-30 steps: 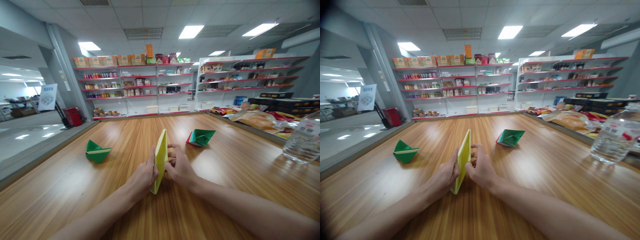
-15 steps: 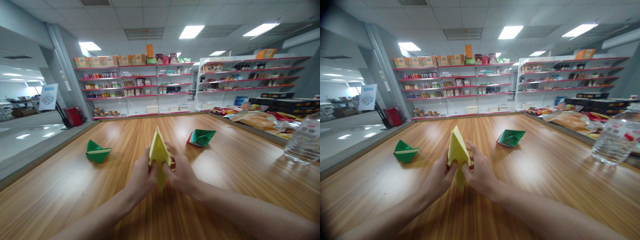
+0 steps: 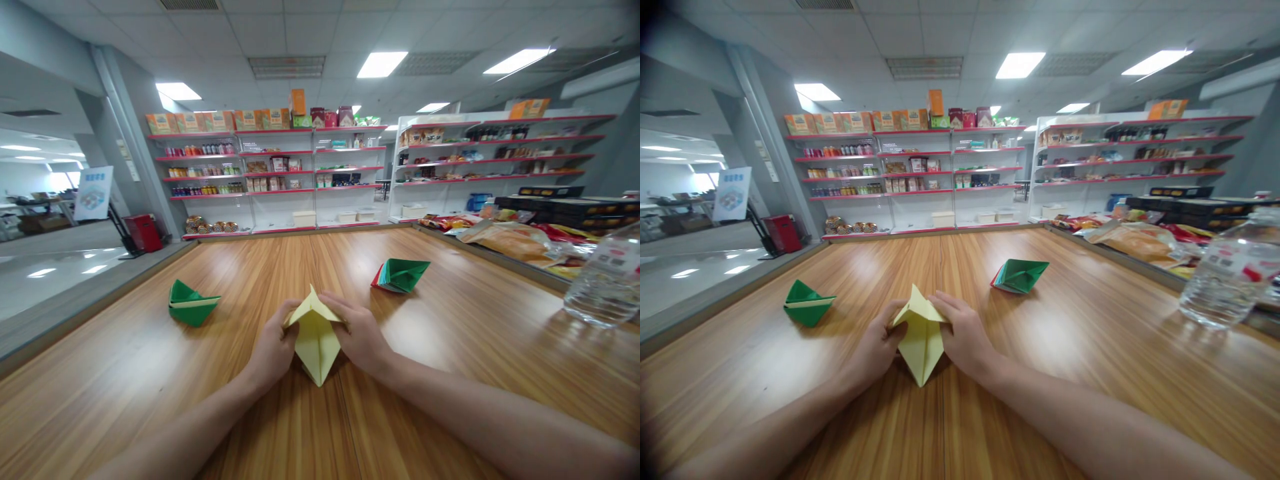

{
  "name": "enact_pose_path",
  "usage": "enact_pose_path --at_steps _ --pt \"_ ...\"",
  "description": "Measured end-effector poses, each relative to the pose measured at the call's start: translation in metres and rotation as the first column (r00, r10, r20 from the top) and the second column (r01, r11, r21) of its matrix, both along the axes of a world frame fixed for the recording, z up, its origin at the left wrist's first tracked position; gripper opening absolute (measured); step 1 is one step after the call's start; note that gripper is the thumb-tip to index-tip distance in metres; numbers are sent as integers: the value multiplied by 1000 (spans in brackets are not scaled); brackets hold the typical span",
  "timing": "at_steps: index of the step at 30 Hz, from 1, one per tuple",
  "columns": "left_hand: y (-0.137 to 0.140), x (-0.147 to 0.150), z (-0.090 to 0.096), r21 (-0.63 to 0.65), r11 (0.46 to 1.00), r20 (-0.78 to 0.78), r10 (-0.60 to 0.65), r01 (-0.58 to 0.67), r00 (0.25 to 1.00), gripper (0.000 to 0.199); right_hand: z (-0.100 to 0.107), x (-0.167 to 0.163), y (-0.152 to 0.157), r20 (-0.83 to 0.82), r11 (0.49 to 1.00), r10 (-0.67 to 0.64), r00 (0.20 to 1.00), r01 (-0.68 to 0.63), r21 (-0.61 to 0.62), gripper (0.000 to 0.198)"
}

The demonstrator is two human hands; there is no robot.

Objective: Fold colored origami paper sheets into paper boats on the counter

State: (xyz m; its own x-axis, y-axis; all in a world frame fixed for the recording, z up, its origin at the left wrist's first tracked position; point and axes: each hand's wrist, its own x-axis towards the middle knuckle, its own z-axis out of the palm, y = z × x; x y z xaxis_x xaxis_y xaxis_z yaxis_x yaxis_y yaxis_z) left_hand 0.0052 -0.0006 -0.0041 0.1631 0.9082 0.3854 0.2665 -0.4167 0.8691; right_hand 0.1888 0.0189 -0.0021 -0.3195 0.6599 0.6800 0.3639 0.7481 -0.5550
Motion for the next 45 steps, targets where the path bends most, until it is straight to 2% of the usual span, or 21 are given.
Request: enact_pose_path --at_steps 2,5,13,17,22,27,31,32,34,36,37,38,39,41,43,44,45 --pt "-3 0 2 60 998 -80 40 -35 996 25 1 2 -3 40 976 -47 998 37 214 53" --pt "-8 3 6 131 990 -130 67 -50 989 21 3 3 -6 95 936 -22 995 -13 352 54" --pt "-11 6 2 41 994 -69 104 -101 992 12 10 2 -10 184 930 56 981 -119 349 39" --pt "-11 3 2 181 977 -129 135 -111 982 18 15 3 -16 279 905 44 959 -157 395 29" --pt "-13 1 3 319 945 -188 136 -70 973 23 17 2 -24 293 884 31 956 -163 437 20" --pt "-14 1 4 359 933 -195 97 -21 976 12 16 3 -23 349 832 146 926 -305 463 6" --pt "-15 1 4 351 936 -171 31 31 985 15 17 1 -25 283 803 208 936 -329 497 9" --pt "-16 0 4 341 938 -157 -2 56 988 20 18 1 -26 229 817 217 949 -305 490 10" --pt "-17 -2 4 305 946 -105 -82 111 991 31 19 -1 -24 54 893 209 976 -214 396 9" --pt "-19 -5 3 225 958 -23 -177 177 984 36 19 -2 -19 -172 987 122 977 -101 129 16" --pt "-19 -6 2 174 961 23 -224 217 974 36 19 -2 -14 -268 996 52 962 -69 -54 23" --pt "-19 -6 0 120 961 62 -259 250 964 36 17 -2 -9 -335 967 -22 942 -65 -246 31" --pt "-18 -6 -1 71 959 84 -280 274 956 36 15 -1 -4 -374 901 -79 924 -94 -423 38" --pt "-17 -5 -2 26 963 64 -271 269 961 33 10 0 4 -404 709 -108 908 -215 -672 48" --pt "-16 -3 -1 82 977 -18 -196 196 981 35 5 2 8 -423 530 -52 905 -334 -779 51" --pt "-16 -2 1 149 976 -68 -150 159 986 39 4 3 8 -418 472 -23 908 -359 -805 50" --pt "-17 -1 3 227 965 -115 -108 132 987 41 3 4 7 -404 441 0 915 -362 -821 48"
